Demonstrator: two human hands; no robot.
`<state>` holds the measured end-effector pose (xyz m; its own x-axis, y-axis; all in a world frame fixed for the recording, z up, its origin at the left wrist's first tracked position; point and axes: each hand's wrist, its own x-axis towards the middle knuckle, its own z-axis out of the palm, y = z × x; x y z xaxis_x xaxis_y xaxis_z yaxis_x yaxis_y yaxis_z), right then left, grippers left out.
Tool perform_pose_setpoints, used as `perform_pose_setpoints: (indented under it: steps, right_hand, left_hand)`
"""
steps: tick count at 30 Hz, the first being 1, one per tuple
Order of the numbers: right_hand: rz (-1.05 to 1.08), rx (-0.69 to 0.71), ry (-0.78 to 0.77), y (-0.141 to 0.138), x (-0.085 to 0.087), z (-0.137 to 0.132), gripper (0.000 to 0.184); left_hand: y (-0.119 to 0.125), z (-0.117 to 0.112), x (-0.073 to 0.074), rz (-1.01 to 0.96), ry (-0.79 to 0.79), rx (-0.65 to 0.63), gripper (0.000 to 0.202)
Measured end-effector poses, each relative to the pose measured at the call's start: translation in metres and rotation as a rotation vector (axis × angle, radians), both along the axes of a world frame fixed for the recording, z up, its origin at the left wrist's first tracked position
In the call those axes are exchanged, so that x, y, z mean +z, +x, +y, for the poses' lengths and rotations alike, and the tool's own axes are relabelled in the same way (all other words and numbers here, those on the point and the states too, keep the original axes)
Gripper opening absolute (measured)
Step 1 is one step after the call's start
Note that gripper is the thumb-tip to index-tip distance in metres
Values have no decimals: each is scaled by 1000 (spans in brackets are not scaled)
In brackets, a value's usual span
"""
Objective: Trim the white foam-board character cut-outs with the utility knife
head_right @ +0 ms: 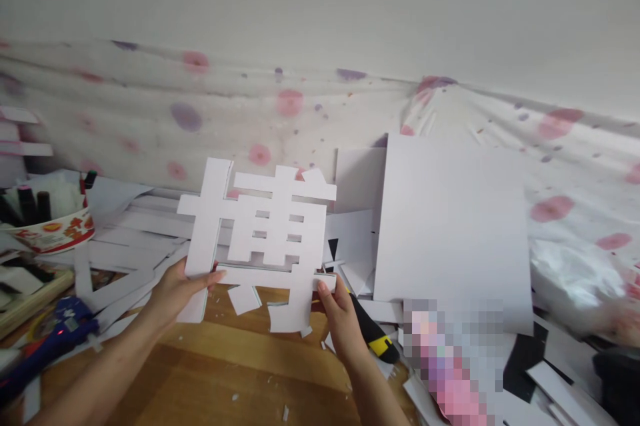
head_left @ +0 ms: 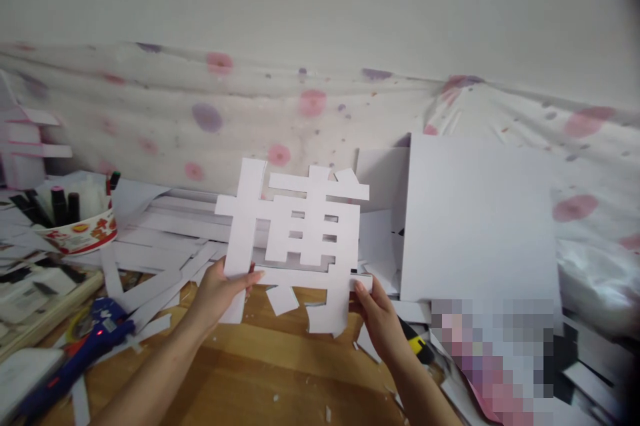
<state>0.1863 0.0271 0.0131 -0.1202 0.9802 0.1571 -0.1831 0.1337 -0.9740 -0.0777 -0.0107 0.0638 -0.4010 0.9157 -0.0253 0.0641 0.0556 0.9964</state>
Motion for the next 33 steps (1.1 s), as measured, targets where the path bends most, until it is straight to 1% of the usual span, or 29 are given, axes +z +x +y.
perform_pose_setpoints:
  steps: [2,5,8,15,23,29,33]
  right_hand:
    - [9,-4,-4,0,-2,1,32]
    - [20,-7,-13,0,-4,3,31]
    - [33,-2,-20,0,-4,3,30]
    - [55,10,-34,0,-5,3,30]
    - [81,12,-81,-3,-2,1,33]
    - [98,14,-133,-5,-2,1,35]
    - [109,3,-157,-7,-5,2,35]
  left_hand:
    - [2,-1,2,20,11,1,29]
    - [2,-1,0,8,28,-29,30]
    - [2,0,-2,-2,25,-53,30]
    - [2,1,-2,-11,13,-65,30]
    - [-4,5,-10,-15,-21,-88,34]
    - [-4,2,-3,0,-85,-103,33]
    - [-4,1,0,16,-119,-85,30]
